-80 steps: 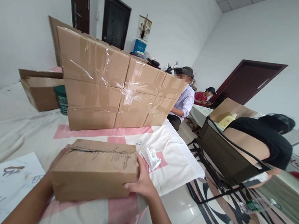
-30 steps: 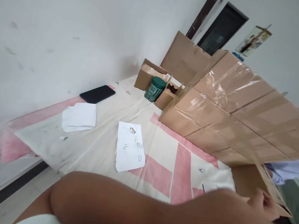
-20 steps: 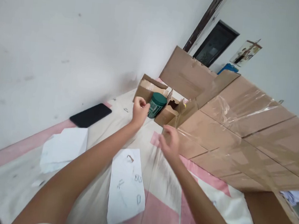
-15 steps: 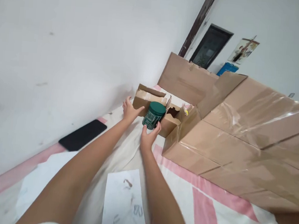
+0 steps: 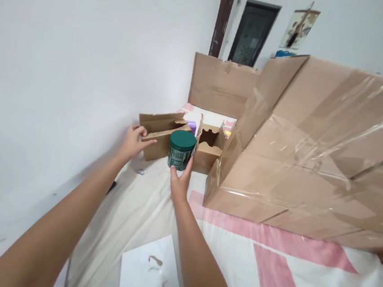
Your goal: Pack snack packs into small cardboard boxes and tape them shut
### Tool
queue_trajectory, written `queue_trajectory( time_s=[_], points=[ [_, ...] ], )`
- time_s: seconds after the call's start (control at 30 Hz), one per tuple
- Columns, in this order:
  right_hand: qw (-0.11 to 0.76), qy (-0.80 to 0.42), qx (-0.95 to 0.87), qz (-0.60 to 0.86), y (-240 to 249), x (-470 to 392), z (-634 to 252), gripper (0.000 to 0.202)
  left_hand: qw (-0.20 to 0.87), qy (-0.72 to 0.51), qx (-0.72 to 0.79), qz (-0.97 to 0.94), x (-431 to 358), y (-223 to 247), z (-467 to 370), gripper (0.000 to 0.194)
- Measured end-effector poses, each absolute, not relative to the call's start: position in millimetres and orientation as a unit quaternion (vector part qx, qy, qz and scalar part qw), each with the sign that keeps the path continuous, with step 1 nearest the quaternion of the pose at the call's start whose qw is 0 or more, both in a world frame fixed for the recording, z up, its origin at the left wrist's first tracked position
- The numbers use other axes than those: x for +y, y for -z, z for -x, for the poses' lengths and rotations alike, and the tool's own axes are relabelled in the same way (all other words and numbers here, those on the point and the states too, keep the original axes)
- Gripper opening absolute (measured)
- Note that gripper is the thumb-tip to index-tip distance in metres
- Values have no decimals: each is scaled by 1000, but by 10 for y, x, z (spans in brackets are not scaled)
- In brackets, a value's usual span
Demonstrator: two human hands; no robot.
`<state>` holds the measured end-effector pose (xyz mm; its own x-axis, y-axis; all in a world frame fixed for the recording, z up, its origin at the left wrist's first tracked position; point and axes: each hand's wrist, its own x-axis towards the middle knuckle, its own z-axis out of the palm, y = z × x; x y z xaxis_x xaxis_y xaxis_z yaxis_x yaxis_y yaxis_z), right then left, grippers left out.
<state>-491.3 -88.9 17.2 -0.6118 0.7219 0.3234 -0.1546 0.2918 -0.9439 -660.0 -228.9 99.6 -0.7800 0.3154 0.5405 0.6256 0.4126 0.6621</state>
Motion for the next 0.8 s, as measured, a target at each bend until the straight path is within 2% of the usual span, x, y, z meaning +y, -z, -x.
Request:
queue_trajectory(
  time_s=[0.3, 0.5, 0.57, 0.7, 0.8],
  points=[
    [397, -562, -702, 181, -145, -903, 4886, 80, 229, 433, -840, 234, -2400, -904, 6324, 37],
    [418, -569, -691, 153, -103, -855, 4923, 72, 230, 518, -792, 226, -2158, -703, 6449, 36],
    [413, -580, -687, 145, -106, -849, 4918, 70, 236, 535, -780, 222, -2095, -542, 6426, 50],
    [413, -605, -666, 141, -143, -828, 4878, 60, 191, 615, -750, 150, -2006, -251, 6347, 101],
    [441, -591, -656, 162, -158, -801, 4861, 45, 135, 630, -763, 57, -1992, -171, 6348, 115]
  ],
)
